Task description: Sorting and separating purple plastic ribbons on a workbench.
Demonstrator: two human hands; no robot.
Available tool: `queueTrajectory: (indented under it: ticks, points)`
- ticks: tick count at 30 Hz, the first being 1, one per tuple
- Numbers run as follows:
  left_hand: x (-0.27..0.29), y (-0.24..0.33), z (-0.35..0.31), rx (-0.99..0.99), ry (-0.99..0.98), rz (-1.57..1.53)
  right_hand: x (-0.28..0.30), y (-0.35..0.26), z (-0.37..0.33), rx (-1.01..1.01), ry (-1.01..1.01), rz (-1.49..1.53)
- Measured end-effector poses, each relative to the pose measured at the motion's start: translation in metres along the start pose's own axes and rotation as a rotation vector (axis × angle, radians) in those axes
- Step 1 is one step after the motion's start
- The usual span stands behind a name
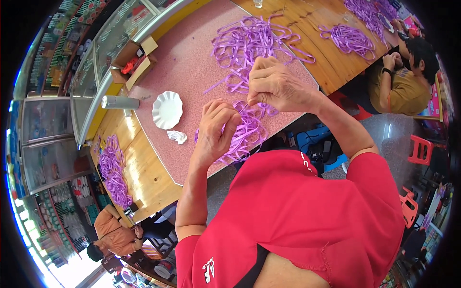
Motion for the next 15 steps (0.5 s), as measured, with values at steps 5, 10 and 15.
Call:
queueTrajectory:
  ticks: [5, 10, 15]
  points:
    - [-0.004, -0.017, 0.013, 0.255, 0.103, -0.355, 0.026, 0.004, 0.010, -0.095, 0.080, 0.042]
    - [-0.028, -0.030, 0.073, 0.225, 0.292, -0.293, 0.057, -0.007, 0.050, -0.326, 0.247, 0.638]
    - [-0.031, -0.066, 0.099, 0.249, 0.141, -0.799, 0.140, -0.003, 0.058, 0.452, 0.595, 1.004]
Point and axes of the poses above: each hand's wrist, its own z-axis towards the middle knuckle, its own x-axis out of the back of the hand, y = z × x, the point moved 5 cm from there along z, towards the middle knuckle, and after that the axes turned 2 degrees about -y, right-handed, at the moved point
